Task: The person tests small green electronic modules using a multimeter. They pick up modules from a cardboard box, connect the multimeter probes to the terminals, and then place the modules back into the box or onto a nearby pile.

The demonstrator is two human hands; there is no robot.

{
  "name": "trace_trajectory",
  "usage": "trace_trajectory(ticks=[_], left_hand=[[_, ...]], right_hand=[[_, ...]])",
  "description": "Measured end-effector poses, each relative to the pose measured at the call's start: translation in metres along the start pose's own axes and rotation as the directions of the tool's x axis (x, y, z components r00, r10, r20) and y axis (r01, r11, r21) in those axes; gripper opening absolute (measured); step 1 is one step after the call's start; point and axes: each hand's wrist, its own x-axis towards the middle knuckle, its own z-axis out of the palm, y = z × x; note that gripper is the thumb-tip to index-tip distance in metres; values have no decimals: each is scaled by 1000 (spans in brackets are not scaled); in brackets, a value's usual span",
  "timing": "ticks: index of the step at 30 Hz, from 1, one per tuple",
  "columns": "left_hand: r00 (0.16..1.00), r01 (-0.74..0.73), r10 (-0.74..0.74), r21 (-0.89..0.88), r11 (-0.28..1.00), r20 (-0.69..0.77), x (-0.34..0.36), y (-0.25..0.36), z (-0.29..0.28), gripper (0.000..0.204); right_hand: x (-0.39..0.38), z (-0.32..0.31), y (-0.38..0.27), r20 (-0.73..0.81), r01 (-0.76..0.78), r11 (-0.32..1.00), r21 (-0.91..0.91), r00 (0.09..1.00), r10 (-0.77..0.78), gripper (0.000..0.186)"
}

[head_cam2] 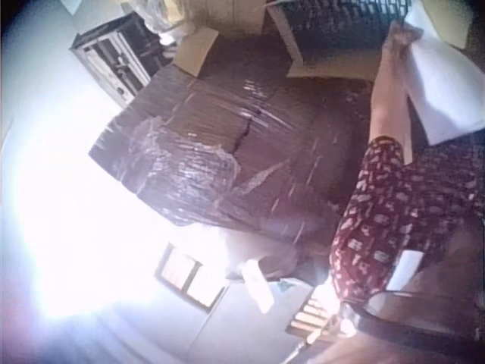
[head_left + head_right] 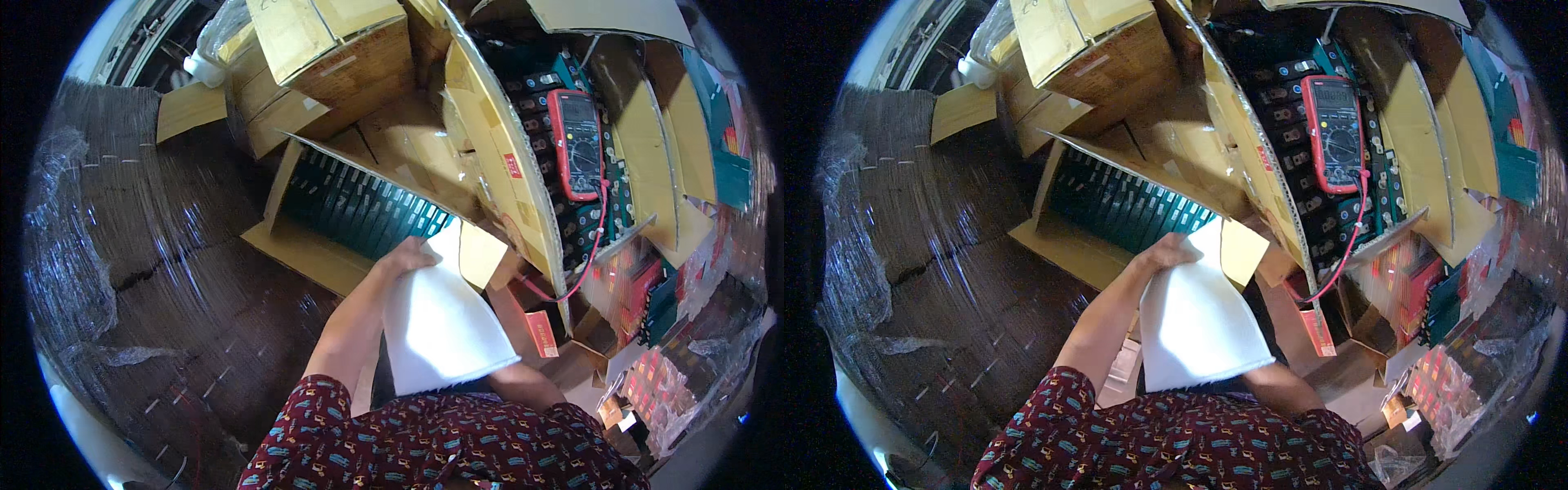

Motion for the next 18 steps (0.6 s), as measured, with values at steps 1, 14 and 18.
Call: trace_trajectory(ticks=[1,14,18], left_hand=[[996,86,-87,33,996,27,1,8,-6,75],[964,-37,101,250,967,-247,44,23,36,102],[983,-147,165,197,969,-82,88,-36,11,119]], right_hand=[[2,1,1,-26,8,1000,-10,1000,-8,44],[111,35,25,-292,-62,638,-767,920,-261,44],[105,35,13,-286,-63,695,-716,935,-210,82]])
